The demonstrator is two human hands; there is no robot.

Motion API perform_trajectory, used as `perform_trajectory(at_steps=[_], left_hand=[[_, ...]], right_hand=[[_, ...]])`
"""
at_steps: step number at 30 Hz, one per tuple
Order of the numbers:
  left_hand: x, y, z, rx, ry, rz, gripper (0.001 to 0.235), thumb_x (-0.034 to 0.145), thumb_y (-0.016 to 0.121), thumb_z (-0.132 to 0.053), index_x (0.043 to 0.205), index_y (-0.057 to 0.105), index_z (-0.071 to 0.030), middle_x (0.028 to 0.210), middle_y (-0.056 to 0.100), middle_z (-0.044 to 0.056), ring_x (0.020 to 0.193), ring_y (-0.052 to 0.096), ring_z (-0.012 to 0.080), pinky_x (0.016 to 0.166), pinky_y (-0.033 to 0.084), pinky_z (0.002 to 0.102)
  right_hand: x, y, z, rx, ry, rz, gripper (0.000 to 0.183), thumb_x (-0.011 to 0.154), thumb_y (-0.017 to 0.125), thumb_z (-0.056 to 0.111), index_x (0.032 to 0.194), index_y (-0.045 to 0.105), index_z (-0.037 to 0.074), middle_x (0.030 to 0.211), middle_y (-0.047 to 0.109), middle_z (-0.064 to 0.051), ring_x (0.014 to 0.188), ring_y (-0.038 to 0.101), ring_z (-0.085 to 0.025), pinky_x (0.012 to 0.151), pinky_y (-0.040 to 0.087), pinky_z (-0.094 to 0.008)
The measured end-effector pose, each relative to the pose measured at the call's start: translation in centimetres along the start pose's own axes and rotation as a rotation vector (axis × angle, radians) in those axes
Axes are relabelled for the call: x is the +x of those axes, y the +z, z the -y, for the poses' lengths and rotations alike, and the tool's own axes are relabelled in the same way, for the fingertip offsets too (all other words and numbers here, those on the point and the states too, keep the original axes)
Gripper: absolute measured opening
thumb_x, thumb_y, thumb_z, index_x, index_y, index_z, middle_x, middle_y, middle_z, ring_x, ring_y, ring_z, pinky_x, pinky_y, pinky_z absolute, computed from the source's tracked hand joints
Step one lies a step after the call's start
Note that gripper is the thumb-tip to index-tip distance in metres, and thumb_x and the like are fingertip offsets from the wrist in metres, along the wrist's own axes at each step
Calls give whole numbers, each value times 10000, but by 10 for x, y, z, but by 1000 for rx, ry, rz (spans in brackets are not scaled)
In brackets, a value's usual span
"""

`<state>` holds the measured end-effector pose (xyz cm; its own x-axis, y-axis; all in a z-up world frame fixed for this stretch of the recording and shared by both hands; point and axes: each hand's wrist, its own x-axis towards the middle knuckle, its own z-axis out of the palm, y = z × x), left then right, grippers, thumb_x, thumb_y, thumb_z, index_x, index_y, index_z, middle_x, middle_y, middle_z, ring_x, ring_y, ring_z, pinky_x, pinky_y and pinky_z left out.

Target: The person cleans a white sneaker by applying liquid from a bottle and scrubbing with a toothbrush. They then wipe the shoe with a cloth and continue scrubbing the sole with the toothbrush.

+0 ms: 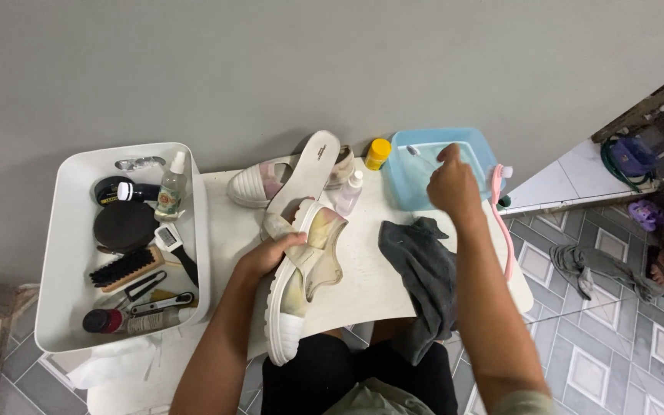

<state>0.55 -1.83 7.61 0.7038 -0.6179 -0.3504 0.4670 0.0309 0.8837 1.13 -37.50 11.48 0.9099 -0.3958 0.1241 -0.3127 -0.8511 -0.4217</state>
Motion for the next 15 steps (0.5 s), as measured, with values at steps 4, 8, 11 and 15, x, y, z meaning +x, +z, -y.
perform_trajectory(at_steps=[4,8,11,15], left_hand=[[0,8,-18,24,32,-8,652,908,670,-351,1331,573,136,1383,569,265,1225,531,306,1116,383,481],[19,-13,-11,106,222,7,633,913,688,-302,1418,482,19,1408,545,198,1218,547,260,1128,368,458],[34,-36,8,151,423,46,761,936,636,-277,1580,284,-76,1544,398,158,1336,434,237,1192,278,447],[33,-28,12,73,450,27,723,960,624,-243,1589,305,-83,1538,413,126,1310,436,213,1177,300,424]], right_hand=[[65,45,-59,-222,73,14,246,849,610,45,1092,643,59,907,697,-202,860,733,-438,740,587,-528],[71,53,-68,-256,40,65,222,849,615,82,1015,761,104,843,724,-166,819,744,-419,757,583,-541],[37,34,-61,-228,48,42,187,914,593,202,1050,713,158,867,764,-136,932,744,-426,1037,332,-551],[-86,-46,32,-114,53,153,254,933,602,371,1025,694,153,906,763,-126,949,722,-416,985,469,-538]])
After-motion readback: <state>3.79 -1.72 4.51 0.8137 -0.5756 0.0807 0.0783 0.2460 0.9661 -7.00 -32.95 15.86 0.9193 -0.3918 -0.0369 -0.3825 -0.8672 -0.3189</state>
